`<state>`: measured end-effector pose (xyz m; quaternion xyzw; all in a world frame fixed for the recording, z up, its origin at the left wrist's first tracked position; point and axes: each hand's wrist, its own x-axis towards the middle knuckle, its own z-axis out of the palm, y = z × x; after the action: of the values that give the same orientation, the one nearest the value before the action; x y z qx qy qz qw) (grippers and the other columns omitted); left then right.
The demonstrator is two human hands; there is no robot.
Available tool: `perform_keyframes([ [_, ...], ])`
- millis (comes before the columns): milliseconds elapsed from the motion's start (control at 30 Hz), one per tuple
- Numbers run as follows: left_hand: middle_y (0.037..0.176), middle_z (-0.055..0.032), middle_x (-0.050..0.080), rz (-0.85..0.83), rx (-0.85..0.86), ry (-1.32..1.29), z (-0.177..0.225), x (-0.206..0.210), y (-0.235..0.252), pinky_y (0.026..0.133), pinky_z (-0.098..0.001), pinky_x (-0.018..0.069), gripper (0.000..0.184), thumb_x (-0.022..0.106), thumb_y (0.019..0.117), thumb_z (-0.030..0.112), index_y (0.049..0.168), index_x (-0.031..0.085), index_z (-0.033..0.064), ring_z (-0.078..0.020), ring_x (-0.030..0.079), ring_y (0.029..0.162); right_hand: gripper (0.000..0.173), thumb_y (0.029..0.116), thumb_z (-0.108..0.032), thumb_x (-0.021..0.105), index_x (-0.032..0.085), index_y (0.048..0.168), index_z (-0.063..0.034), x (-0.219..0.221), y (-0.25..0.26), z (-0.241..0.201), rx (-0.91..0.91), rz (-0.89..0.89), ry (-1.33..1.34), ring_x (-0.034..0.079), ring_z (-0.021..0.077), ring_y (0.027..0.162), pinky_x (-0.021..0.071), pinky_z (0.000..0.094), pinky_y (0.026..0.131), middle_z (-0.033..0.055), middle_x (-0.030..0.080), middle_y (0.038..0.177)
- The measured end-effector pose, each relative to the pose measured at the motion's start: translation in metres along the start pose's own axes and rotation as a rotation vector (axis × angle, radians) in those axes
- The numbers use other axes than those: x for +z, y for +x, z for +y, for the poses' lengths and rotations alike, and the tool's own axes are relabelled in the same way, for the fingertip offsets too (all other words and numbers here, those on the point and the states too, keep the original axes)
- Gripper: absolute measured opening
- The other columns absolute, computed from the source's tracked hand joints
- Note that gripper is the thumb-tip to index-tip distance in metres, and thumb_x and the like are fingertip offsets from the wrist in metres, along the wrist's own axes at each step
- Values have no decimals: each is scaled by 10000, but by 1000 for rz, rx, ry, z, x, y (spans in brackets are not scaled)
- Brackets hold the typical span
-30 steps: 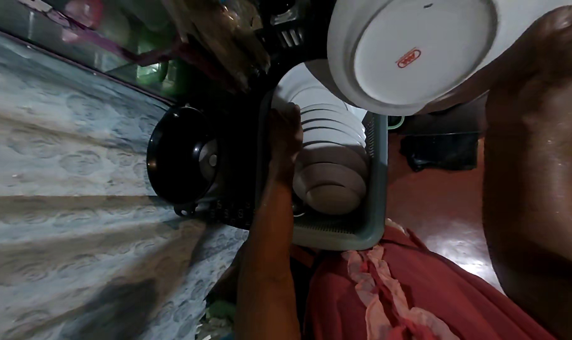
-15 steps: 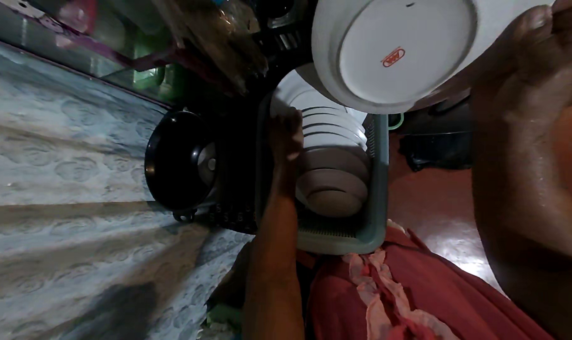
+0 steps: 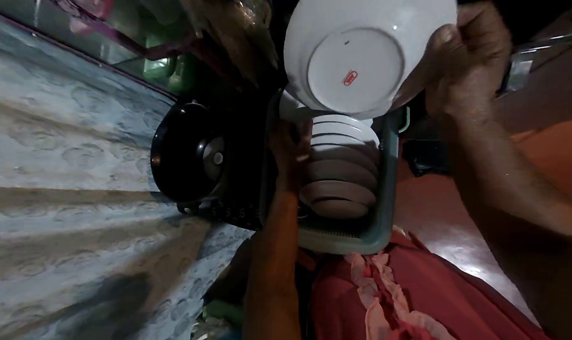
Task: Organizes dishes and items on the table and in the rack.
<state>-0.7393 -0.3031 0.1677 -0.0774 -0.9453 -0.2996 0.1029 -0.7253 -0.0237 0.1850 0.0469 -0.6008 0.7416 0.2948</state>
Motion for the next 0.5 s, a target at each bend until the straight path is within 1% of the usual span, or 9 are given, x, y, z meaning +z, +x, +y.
perform_keyframes([
  [33,984,-209,633,14,12,-15,-2,1,-1,866,-519,504,444,668,953,398,935,692,-44,-324,623,938,111,1027,-55,508,597,1083,-88,4,-2,2,47,-31,-13,663,37,837,591,281,812,-83,668,919],
  [67,979,-201,630,20,15,-32,-3,1,-1,868,-512,499,435,672,950,396,929,689,-38,-318,617,939,102,1033,-60,503,588,1082,-85,9,-5,-1,117,-59,-22,649,24,769,590,254,749,-86,652,877],
  [100,985,-193,629,24,17,-39,-3,1,-1,878,-507,495,429,674,950,399,933,689,-30,-315,613,949,89,1036,-49,494,576,1054,-76,19,-10,-11,217,-59,-30,625,11,659,585,218,650,-81,634,802],
  [133,1007,-191,628,21,15,-49,-2,0,-2,889,-503,495,425,674,955,400,952,690,-25,-314,611,964,86,1052,-35,468,553,1043,-47,34,-14,-32,364,-50,-67,579,-3,586,554,175,591,-66,585,758],
  [200,1024,-196,624,22,16,-66,0,-1,-3,890,-502,492,420,675,952,394,960,689,-26,-313,609,971,100,1066,-33,446,544,1058,-13,55,-17,-62,576,-57,-164,510,-13,549,489,130,563,-42,528,748],
  [267,1004,-186,617,34,24,-92,-1,0,-4,861,-479,498,419,680,945,396,943,687,-23,-297,603,945,118,1069,-36,447,553,1081,15,68,-16,-76,694,-101,-259,500,-16,553,469,113,575,-22,522,759],
  [333,994,-170,606,45,34,-119,-5,1,-4,838,-462,501,420,682,939,407,938,680,-14,-278,597,916,126,1068,-48,460,565,1090,19,65,-21,-60,671,-193,-298,468,-10,553,452,124,571,-20,509,743],
  [433,1020,-169,606,42,41,-137,-6,1,-4,844,-447,505,417,683,941,411,961,688,-5,-267,598,924,120,1053,-84,510,593,1071,0,47,-30,-9,537,-355,-316,471,7,587,456,172,579,-20,526,748],
  [500,1036,-178,618,40,56,-137,-7,3,-3,885,-494,486,417,669,952,411,959,686,-6,-289,603,964,104,1025,-97,549,621,1033,-22,38,-33,25,458,-390,-277,486,20,548,440,188,514,-27,553,713],
])
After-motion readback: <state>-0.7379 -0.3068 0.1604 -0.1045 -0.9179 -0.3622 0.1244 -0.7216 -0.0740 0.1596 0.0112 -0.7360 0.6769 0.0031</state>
